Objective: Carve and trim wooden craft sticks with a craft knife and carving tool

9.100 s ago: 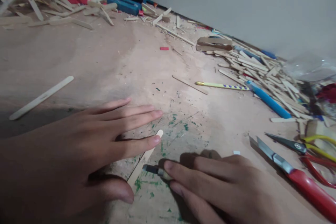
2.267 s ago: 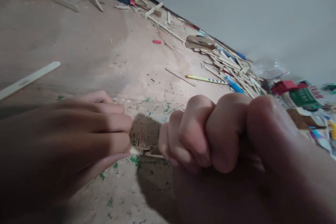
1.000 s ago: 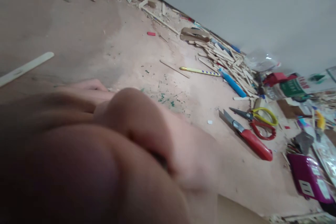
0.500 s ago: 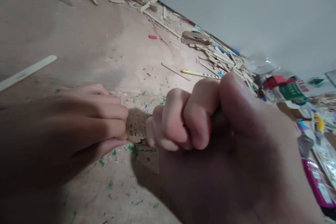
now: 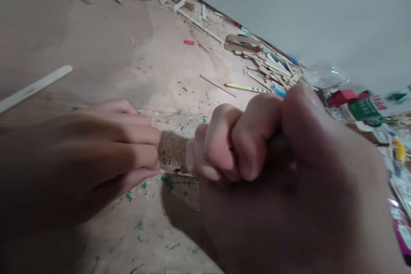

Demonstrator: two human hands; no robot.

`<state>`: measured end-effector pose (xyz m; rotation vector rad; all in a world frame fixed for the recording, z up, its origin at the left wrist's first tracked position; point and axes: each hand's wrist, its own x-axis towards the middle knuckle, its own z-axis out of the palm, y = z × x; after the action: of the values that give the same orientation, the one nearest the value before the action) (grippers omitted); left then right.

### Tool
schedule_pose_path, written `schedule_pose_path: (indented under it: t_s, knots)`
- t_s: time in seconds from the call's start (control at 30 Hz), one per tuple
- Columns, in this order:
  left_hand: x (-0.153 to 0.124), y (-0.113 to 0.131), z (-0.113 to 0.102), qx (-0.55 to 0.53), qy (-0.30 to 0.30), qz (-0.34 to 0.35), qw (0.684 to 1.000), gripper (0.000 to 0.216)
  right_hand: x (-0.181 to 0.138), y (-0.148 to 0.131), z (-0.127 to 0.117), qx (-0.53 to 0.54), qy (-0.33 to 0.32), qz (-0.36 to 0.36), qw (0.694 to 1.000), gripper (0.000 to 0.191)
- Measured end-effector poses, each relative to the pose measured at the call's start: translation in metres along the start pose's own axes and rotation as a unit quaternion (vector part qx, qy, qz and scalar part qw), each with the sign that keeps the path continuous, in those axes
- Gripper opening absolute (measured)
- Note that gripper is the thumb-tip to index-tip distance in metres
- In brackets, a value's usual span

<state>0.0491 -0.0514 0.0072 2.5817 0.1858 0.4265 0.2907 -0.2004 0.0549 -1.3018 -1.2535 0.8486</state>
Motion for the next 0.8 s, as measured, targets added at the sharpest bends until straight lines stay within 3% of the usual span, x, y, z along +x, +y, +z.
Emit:
schedule_pose_path:
  t_s: [0.13,0.2,0.37,0.53,0.7,0.8]
  knots:
    - [0.01,0.004,-0.002,-0.019,-0.01,0.037,0.999,0.033,-0.008,0.0,-0.04,-0.001,-0.005,0.009,1.0,0.027]
    - [0.01,0.004,-0.003,-0.027,-0.005,0.045,0.999,0.033,-0.01,0.0,-0.048,0.003,-0.002,0.01,1.0,0.028]
    - [0.01,0.004,-0.002,-0.025,-0.001,0.032,0.999,0.035,-0.012,-0.008,-0.02,-0.015,0.015,0.017,1.0,0.026]
    - [0.013,0.006,-0.004,-0.025,-0.004,0.036,0.999,0.035,-0.007,-0.015,-0.012,-0.028,-0.066,0.005,0.997,0.039]
    - [0.007,0.005,-0.004,-0.025,-0.006,0.038,0.999,0.036,0.003,-0.017,-0.001,-0.065,-0.011,-0.028,0.997,0.049]
    - [-0.002,0.0,0.0,-0.023,-0.016,0.026,0.999,0.027,0.007,-0.02,0.003,-0.116,-0.026,-0.068,0.991,0.048]
